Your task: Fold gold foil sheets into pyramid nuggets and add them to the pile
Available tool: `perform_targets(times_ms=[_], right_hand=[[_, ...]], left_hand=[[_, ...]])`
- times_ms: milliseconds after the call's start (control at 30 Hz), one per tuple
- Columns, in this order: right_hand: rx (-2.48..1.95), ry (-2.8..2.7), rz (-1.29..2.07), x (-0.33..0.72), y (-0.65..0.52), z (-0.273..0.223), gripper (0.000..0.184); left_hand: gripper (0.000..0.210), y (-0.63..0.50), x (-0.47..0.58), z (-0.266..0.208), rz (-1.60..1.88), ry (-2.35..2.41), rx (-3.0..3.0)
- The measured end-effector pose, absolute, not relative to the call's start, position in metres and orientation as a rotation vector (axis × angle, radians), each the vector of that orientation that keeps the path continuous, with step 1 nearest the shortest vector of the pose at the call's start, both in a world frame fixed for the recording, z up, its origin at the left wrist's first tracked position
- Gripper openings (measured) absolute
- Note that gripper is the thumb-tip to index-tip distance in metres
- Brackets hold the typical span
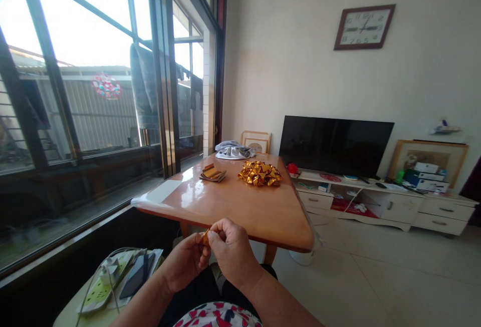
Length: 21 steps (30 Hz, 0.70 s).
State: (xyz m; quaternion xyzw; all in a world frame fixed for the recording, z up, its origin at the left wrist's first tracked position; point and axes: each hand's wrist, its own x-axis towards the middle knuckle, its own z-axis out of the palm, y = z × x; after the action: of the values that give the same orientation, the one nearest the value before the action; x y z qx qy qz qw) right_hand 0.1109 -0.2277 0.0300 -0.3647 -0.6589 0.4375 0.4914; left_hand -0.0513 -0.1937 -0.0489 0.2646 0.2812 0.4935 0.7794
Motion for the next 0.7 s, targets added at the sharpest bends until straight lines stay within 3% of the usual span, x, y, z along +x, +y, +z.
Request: perform_targets(times_ms=[367, 700], right_hand=[[-1.006, -1.460, 1.035, 0.119, -0.206, 0.003, 0.021], [-1.189, -1.319, 1.018, 0.129, -0.206, -0.004, 0.020]], left_hand=[[0.016, -0.194, -0.049, -0.047, 1.087, 0.709, 0.704], [0.030, -0.193, -0.054, -0.039, 1.407, 1.042, 1.071]])
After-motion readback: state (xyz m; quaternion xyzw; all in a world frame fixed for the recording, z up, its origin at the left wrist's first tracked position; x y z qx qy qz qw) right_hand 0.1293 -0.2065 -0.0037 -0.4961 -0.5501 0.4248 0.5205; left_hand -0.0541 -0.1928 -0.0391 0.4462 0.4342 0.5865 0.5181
